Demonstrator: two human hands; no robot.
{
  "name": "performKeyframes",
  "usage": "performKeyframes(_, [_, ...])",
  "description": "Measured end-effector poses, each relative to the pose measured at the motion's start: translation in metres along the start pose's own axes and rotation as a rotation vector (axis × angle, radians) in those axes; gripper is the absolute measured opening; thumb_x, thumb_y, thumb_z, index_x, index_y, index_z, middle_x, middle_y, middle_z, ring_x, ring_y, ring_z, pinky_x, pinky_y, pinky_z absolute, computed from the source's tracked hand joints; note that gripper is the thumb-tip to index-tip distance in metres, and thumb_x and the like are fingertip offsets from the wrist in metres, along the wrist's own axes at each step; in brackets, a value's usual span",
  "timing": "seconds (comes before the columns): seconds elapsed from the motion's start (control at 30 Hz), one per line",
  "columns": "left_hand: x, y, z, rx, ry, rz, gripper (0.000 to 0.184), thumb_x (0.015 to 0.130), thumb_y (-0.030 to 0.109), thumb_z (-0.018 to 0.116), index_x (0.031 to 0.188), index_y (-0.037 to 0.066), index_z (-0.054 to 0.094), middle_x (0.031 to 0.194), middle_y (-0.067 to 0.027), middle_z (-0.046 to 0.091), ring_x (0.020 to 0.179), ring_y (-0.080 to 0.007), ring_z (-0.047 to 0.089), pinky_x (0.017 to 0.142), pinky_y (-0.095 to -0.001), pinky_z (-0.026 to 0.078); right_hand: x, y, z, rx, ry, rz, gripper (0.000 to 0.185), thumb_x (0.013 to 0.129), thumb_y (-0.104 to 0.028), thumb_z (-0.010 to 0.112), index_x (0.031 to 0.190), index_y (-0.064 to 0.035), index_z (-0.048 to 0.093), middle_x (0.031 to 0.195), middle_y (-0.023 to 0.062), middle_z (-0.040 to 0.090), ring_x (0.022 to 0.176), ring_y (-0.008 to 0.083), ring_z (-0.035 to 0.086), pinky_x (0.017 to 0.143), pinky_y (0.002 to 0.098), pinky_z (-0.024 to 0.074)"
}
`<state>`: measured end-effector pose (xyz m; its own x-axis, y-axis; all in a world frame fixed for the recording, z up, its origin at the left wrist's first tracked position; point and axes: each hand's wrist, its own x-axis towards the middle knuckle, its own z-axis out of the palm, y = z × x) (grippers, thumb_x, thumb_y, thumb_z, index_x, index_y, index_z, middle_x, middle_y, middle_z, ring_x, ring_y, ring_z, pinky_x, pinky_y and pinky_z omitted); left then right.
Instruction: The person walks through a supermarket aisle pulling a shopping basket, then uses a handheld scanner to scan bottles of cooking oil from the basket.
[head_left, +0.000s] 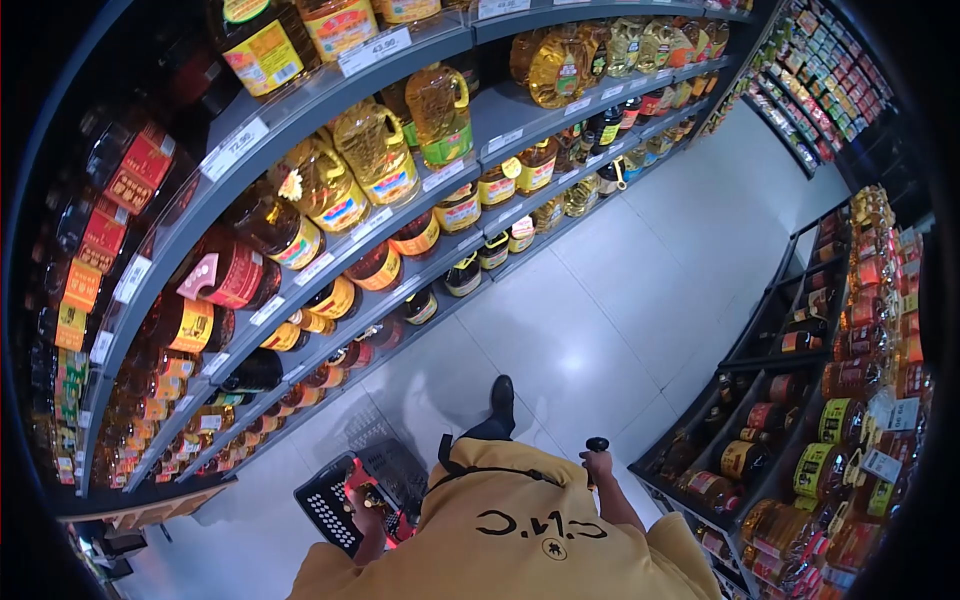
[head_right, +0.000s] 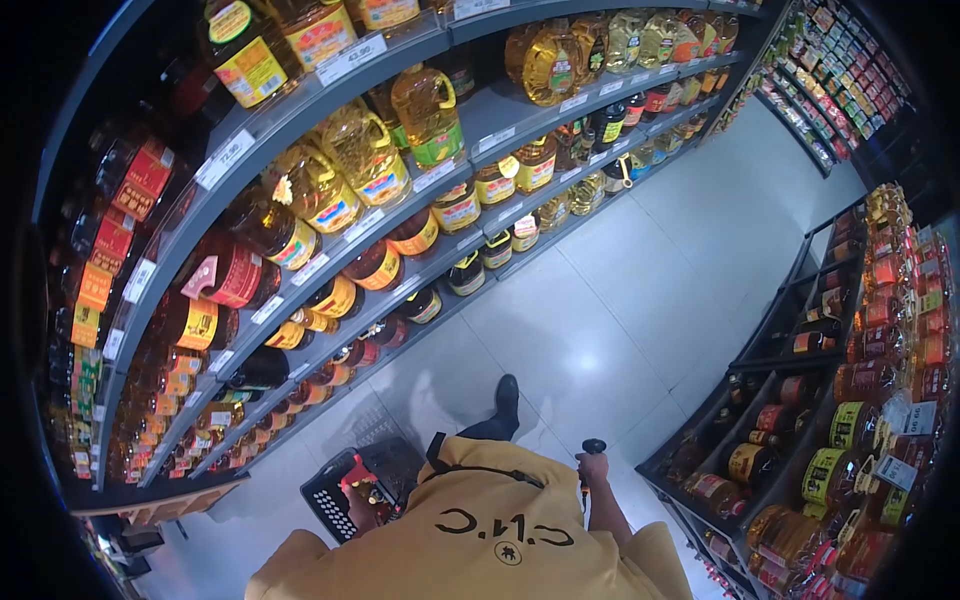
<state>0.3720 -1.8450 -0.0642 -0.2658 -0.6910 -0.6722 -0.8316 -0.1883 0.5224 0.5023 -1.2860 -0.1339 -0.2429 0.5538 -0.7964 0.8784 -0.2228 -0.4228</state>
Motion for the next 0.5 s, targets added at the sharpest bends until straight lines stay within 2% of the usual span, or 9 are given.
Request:
performKeyframes(0.03, [-0.009,0.004,0.009,-0.011,0.007,-0.001,0.081,0.080,0.075,0.062,0.100,-0.003,0.068,0.074,-0.0090,0.063,0.053,-0.0218,0.059,0.045,-0.0334,0.043,0.009,-0.014,-0.001,0.084,0.019,0.099,0.019,0.078,-0.014,0.074,0.076,0.0005,0.062,0.062,0.0083,0.060,0.050,0.0205,0.061,0.046,0.0356,0.0494])
performKeyframes(0.13, [-0.025,0.011,0.027,-0.020,0.032,0.006,0.082,0.080,0.075,0.062,0.101,-0.004,0.068,0.077,-0.0098,0.064,0.058,-0.0223,0.060,0.050,-0.0338,0.045,0.021,-0.066,-0.007,0.071,0.045,0.087,0.021,0.078,-0.015,0.076,0.082,0.0015,0.063,0.069,0.0094,0.063,0.057,0.0201,0.063,0.048,0.0335,0.0495])
performKeyframes(0.23, [-0.036,0.014,0.040,-0.014,0.048,0.015,0.083,0.080,0.075,0.063,0.103,-0.005,0.068,0.080,-0.0107,0.065,0.063,-0.0229,0.061,0.055,-0.0343,0.046,0.015,-0.118,-0.016,-0.025,0.064,0.042,0.022,0.077,-0.016,0.076,0.079,0.0005,0.061,0.067,0.0074,0.061,0.052,0.0184,0.060,0.045,0.0335,0.0496])
performKeyframes(0.33, [-0.046,0.018,0.052,-0.024,0.065,0.024,0.084,0.080,0.075,0.063,0.104,-0.006,0.068,0.084,-0.0116,0.065,0.067,-0.0234,0.062,0.059,-0.0348,0.048,0.025,-0.129,-0.021,-0.094,0.100,-0.013,0.027,0.078,-0.021,0.074,0.090,0.0023,0.065,0.068,0.0110,0.066,0.054,0.0216,0.066,0.049,0.0359,0.0530])
performKeyframes(0.43, [-0.052,0.014,0.064,-0.028,0.084,0.033,0.085,0.079,0.075,0.063,0.105,-0.007,0.067,0.087,-0.0124,0.066,0.072,-0.0240,0.064,0.064,-0.0352,0.049,0.028,-0.138,-0.031,-0.118,0.093,0.057,0.024,0.077,-0.018,0.076,0.080,0.0021,0.064,0.068,0.0096,0.064,0.054,0.0206,0.064,0.048,0.0353,0.0522])
performKeyframes(0.5, [-0.061,0.016,0.073,-0.040,0.097,0.041,0.086,0.079,0.074,0.063,0.106,-0.007,0.067,0.089,-0.0130,0.067,0.075,-0.0243,0.064,0.067,-0.0355,0.050,0.032,-0.134,-0.040,-0.148,0.096,0.023,0.025,0.076,-0.018,0.077,0.080,0.0029,0.064,0.068,0.0107,0.065,0.055,0.0219,0.065,0.049,0.0359,0.0529])
